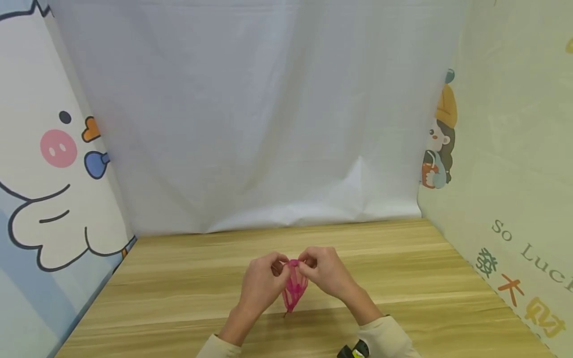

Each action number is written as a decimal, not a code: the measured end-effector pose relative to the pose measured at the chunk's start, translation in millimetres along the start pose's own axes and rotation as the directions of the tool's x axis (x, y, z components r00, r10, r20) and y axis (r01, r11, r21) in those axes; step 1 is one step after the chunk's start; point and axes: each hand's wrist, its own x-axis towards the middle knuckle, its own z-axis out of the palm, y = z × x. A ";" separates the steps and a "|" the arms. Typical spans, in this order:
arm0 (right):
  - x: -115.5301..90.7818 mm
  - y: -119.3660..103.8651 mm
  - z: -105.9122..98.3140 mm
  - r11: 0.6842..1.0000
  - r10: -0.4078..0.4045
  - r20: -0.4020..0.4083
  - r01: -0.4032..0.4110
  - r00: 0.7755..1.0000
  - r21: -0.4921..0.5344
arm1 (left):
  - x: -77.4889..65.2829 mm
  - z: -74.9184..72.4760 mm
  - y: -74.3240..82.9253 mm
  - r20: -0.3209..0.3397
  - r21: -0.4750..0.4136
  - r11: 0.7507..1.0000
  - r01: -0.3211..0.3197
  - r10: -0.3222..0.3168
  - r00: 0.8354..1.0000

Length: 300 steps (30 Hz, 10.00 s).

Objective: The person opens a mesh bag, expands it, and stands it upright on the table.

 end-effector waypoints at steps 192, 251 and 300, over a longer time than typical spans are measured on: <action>-5.5 11.4 -5.8 0.891 -0.223 -0.314 0.062 0.923 -0.449 | -2.9 24.4 11.2 0.053 0.159 0.979 0.131 -0.141 0.989; -3.9 9.3 -2.2 0.838 -0.409 -0.285 0.233 0.867 -0.494 | -1.6 28.3 0.3 -0.408 0.238 0.961 -0.138 0.228 0.884; -4.0 15.0 -2.3 0.844 -0.366 -0.338 0.157 0.867 -0.512 | -0.3 28.5 4.9 -0.355 0.127 0.986 -0.106 0.145 0.924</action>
